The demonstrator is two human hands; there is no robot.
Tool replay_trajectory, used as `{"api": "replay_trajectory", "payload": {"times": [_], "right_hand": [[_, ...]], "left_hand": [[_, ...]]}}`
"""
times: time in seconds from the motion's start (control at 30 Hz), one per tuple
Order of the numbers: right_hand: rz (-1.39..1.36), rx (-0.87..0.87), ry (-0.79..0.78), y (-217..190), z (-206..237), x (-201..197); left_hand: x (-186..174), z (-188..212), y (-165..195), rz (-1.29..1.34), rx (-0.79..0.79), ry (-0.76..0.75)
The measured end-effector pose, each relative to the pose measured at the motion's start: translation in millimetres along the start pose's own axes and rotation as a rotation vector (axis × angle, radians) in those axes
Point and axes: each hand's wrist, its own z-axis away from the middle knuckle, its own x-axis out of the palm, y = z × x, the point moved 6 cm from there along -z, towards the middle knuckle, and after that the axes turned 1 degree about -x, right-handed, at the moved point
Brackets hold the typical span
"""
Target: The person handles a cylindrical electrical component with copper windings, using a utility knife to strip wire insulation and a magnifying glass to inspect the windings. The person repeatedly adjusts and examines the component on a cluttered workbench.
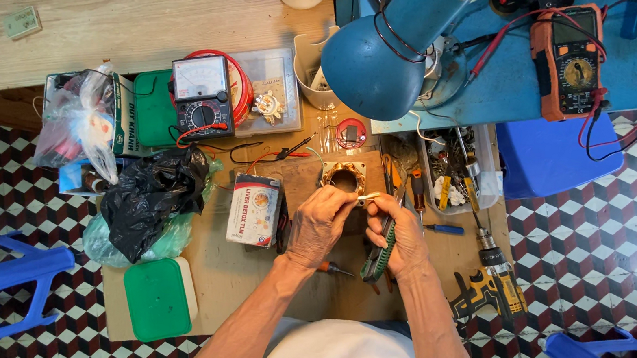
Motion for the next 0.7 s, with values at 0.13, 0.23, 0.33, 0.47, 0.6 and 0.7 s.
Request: {"api": "replay_trajectory", "payload": {"times": [0.13,0.23,0.33,0.47,0.6,0.7], "right_hand": [[-0.173,0.171,-0.076,10.1,-12.8,-3.9],[-0.320,0.346,-0.241,9.2,-22.3,4.7],[-0.183,0.358,-0.183,10.4,-23.6,-0.8],[0.180,0.091,0.026,-1.4,-7.2,-4.2],[0.373,-0.156,0.055,-14.3,3.9,11.3],[0.499,-0.240,0.117,-21.2,5.3,15.3]], "left_hand": [[0.1,0.7,-1.8,-0.014,0.008,-0.013],[-0.9,0.0,-2.7,0.004,0.018,-0.015],[-2.2,0.1,-2.7,0.019,0.016,-0.019],[-1.3,-1.4,-1.0,0.040,0.010,0.000],[-1.6,-0.1,-0.3,0.024,0.023,0.007],[-1.4,-1.0,-1.0,0.008,0.035,0.007]]}}
